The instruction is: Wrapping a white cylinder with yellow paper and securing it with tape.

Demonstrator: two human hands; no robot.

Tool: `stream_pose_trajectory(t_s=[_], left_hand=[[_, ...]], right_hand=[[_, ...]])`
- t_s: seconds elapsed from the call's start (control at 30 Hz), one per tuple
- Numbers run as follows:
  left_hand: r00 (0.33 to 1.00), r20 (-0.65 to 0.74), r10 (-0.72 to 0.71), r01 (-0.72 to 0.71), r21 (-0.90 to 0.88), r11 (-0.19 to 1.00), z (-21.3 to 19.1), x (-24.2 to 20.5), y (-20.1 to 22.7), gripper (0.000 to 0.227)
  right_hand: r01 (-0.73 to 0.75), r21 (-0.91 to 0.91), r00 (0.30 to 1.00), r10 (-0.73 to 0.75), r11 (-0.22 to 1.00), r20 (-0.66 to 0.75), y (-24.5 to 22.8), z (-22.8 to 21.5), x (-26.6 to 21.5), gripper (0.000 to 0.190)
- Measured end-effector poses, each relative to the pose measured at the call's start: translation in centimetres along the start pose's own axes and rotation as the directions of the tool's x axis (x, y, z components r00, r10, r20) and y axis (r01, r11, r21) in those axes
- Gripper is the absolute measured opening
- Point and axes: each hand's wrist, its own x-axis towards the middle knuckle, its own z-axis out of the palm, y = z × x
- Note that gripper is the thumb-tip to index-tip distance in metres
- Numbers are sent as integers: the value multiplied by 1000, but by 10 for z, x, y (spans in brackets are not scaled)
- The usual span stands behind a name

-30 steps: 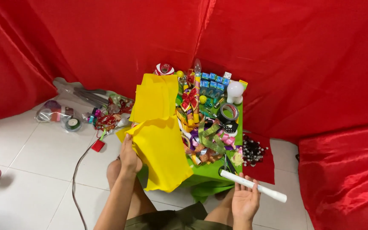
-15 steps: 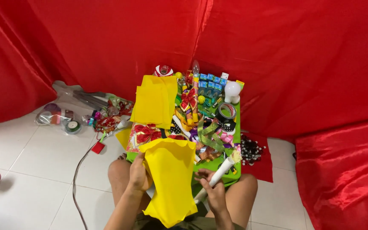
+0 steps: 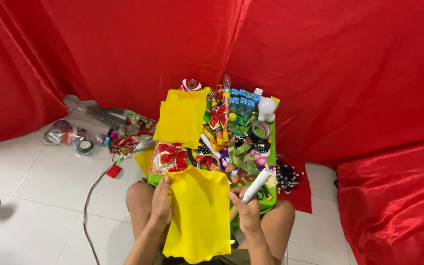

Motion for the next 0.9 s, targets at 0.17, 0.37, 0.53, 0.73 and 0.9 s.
stream_pose_trajectory(t_s=[0.17,0.37,0.53,0.73,0.9], left_hand=[[612,16,791,-665,551,504,5,-23,-21,43],[886,429,178,-353,371,859,35,-82,-16,29],[961,250,-114,114,17,993,44,-80,-42,22],[965,206,-162,169,-16,986,43,-82,-52,20],[973,134,-186,194,-48,980,44,-80,-50,23]], right_hand=[[31,5,999,-31,1000,29,-23,9,-12,27],[5,-310,980,57,951,190,-42,39,-40,27],[168,-560,972,-42,812,230,-33,51,-54,37],[227,-694,969,-85,683,234,-42,53,-62,8],[26,-552,999,-38,834,-10,-23,44,-64,23]])
